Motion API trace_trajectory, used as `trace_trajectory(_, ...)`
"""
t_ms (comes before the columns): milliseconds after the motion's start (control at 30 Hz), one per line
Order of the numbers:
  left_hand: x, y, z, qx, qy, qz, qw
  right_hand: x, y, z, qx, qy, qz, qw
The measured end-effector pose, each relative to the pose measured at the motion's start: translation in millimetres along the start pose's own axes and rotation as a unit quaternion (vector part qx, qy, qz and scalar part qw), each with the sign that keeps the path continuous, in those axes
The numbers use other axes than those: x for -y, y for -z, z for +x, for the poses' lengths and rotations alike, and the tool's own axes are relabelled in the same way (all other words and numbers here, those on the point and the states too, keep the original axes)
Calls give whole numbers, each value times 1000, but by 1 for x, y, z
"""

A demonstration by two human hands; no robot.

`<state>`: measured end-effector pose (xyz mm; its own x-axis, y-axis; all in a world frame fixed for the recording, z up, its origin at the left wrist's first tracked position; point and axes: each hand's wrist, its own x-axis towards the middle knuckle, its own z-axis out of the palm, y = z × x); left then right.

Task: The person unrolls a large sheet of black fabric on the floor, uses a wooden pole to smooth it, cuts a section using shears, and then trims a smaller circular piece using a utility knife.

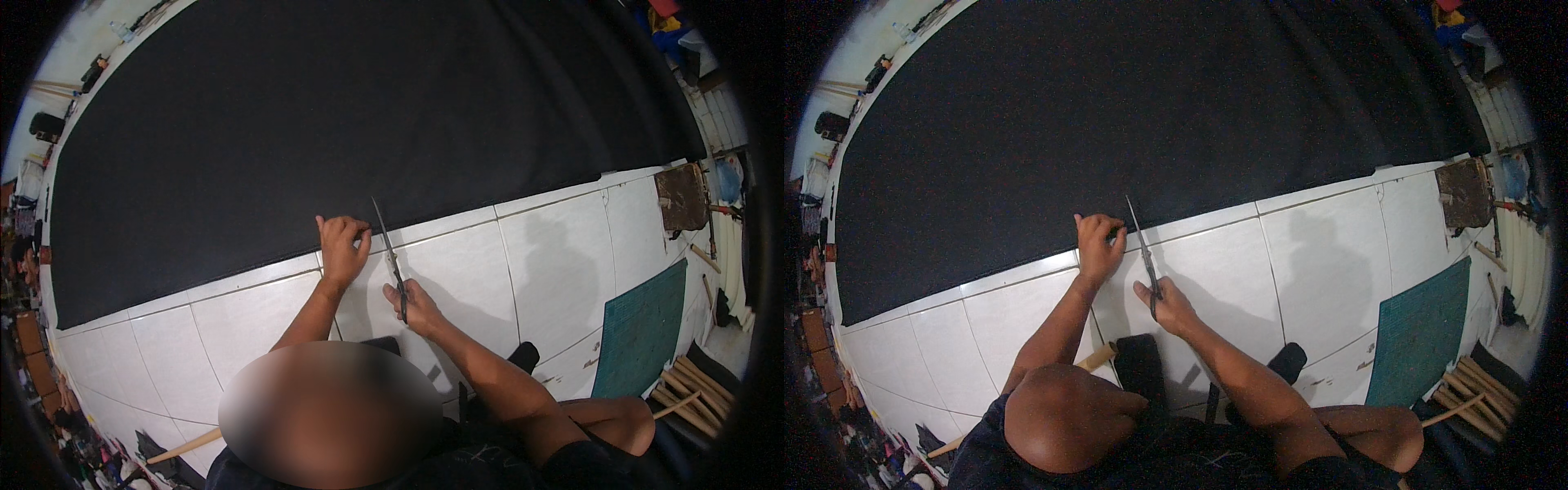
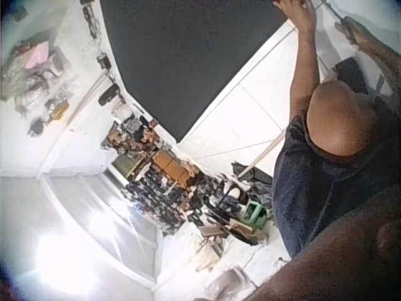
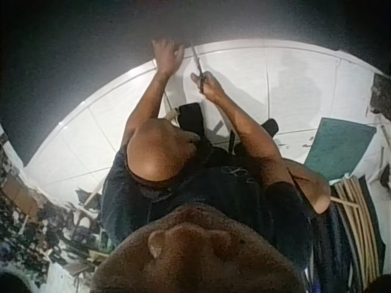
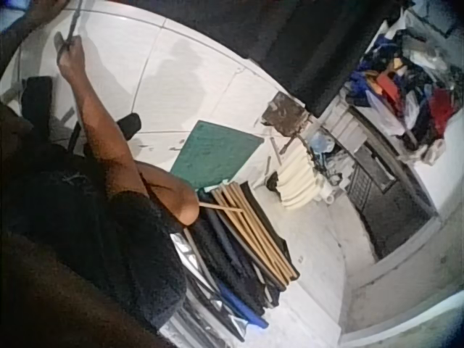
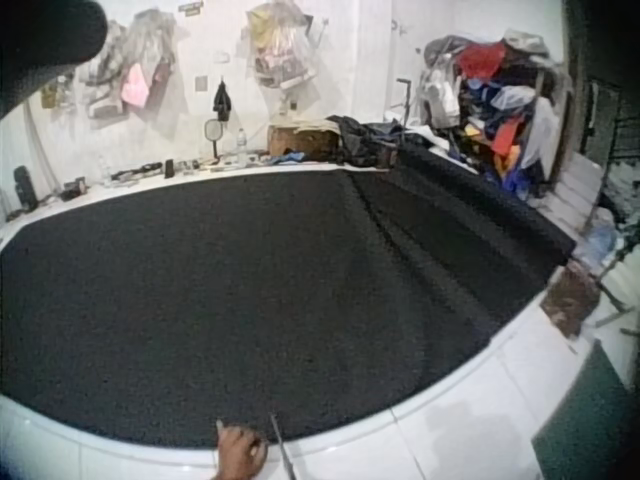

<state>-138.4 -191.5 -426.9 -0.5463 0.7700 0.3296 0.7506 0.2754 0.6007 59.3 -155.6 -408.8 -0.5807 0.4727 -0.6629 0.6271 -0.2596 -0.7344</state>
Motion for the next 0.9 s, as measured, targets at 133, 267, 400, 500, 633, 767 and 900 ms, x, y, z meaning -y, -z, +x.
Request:
trace_trajectory(133,2,1,0,7,0,9,1000,-2,-1,1,4,-4,3,1000)
trace_trajectory(267,1,1,-1,2,2,9,1000,-2,-5,2,0,3,0,1000)
trace_trajectory(400,-2,-1,0,4,-4,-2,1000,-6,-2,5,-13,13,-12,1000)
trace_trajectory(500,4,3,-2,24,-7,-9,1000,-7,-4,5,-10,19,-6,1000)
trace_trajectory(633,12,4,-4,15,-9,-21,1000,-4,-5,7,-2,10,4,1000)
trace_trajectory(767,12,5,-2,21,-5,-24,999,-4,-1,8,9,-15,22,1000)
trace_trajectory(900,9,7,1,39,13,-3,999,-9,-4,9,-9,16,29,999)
